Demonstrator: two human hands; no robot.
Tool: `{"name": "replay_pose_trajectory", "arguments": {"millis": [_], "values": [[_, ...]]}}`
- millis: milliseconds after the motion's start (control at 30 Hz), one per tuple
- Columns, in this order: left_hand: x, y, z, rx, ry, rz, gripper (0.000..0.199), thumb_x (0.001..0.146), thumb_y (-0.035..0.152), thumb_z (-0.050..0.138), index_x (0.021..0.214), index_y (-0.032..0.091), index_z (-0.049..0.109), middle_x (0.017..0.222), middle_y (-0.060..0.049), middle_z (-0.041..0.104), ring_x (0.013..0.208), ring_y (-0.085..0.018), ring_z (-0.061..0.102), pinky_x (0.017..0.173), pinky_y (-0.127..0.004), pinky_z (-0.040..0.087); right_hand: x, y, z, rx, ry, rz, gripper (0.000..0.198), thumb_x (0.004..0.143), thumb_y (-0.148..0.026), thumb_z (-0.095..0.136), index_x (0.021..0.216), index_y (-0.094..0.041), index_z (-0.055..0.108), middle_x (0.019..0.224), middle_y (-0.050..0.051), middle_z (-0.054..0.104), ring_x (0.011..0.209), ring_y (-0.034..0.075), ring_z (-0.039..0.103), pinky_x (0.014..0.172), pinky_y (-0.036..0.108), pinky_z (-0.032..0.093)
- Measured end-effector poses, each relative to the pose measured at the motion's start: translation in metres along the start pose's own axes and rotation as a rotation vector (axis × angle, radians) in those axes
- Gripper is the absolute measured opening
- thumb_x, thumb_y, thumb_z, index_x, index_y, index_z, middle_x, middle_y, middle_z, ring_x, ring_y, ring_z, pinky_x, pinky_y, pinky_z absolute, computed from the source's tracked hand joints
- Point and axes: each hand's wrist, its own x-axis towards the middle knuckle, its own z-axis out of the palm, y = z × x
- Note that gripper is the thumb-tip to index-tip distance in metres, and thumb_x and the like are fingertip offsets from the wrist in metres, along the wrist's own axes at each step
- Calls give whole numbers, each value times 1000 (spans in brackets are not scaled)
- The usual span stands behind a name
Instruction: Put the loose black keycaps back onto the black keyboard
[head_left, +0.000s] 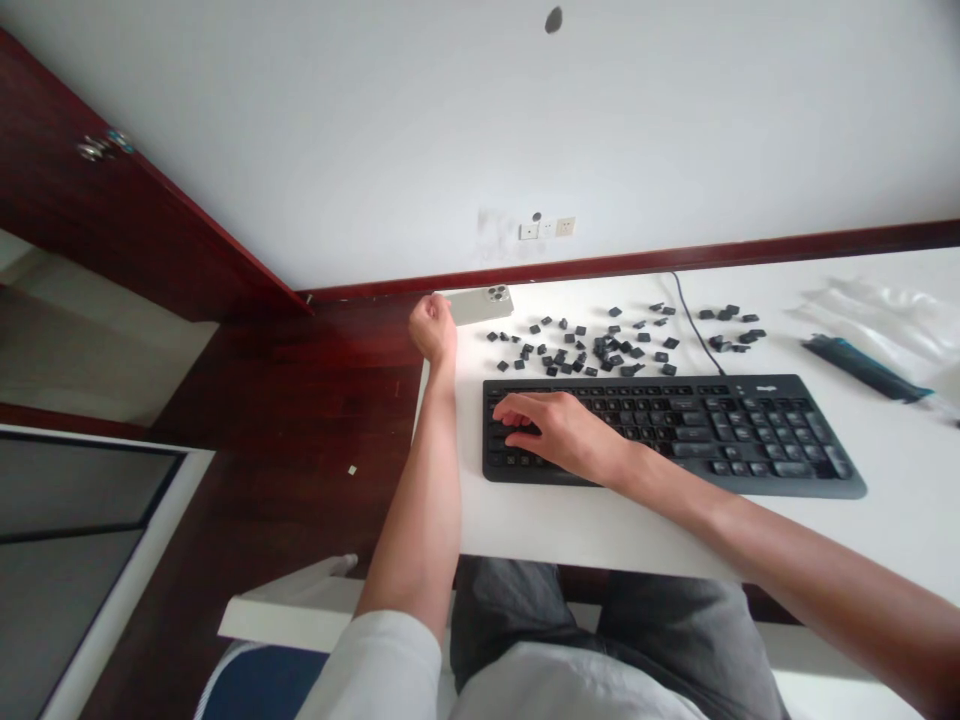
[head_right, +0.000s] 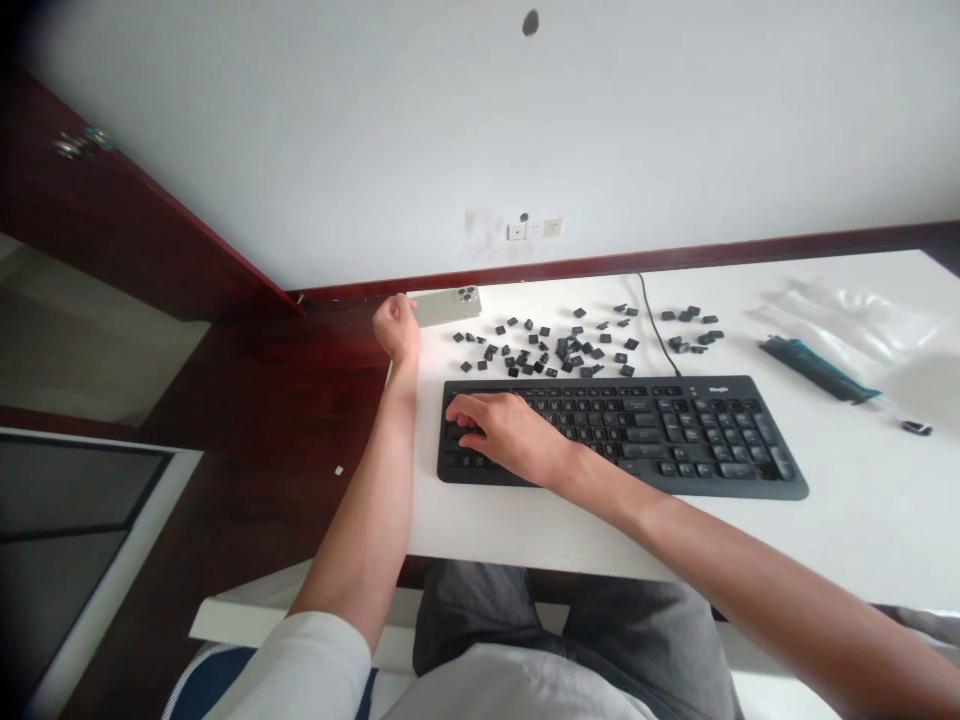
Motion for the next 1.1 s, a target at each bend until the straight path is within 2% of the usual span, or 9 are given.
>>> {"name": "replay_pose_trajectory", "arguments": {"millis": [500, 700, 967, 1100], "values": [[-3, 9, -5, 10, -19, -43, 31, 99, 29, 53, 75, 22, 70, 80, -6, 74, 78, -22, 67, 77, -30, 45, 2, 3, 10, -21, 68, -86, 16, 96, -12, 72, 108, -22, 76, 107, 6, 80, 98, 22, 75, 89, 36, 61], [-3, 8, -5, 19, -16, -34, 32, 99, 29, 53, 75, 22, 71, 80, -6, 75, 78, -22, 67, 76, -29, 45, 1, 2, 11, -77, 57, -139, 13, 97, -12, 71, 95, -20, 79, 101, 7, 79, 98, 24, 74, 88, 38, 62], [-2, 7, -5, 8, -21, -35, 30, 99, 29, 54, 75, 22, 70, 82, -6, 75, 82, -22, 68, 77, -29, 45, -4, 1, 16, -128, 98, -205, 18, 100, -11, 65, 105, -19, 80, 106, 10, 81, 100, 25, 76, 89, 39, 64], [-2, 6, -4, 3, -22, -30, 30, 99, 29, 53, 75, 22, 70, 82, -6, 76, 83, -23, 69, 77, -29, 45, -4, 0, 17, -159, 112, -229, 18, 101, -13, 64, 102, -20, 81, 105, 10, 81, 99, 25, 76, 86, 39, 65]]}}
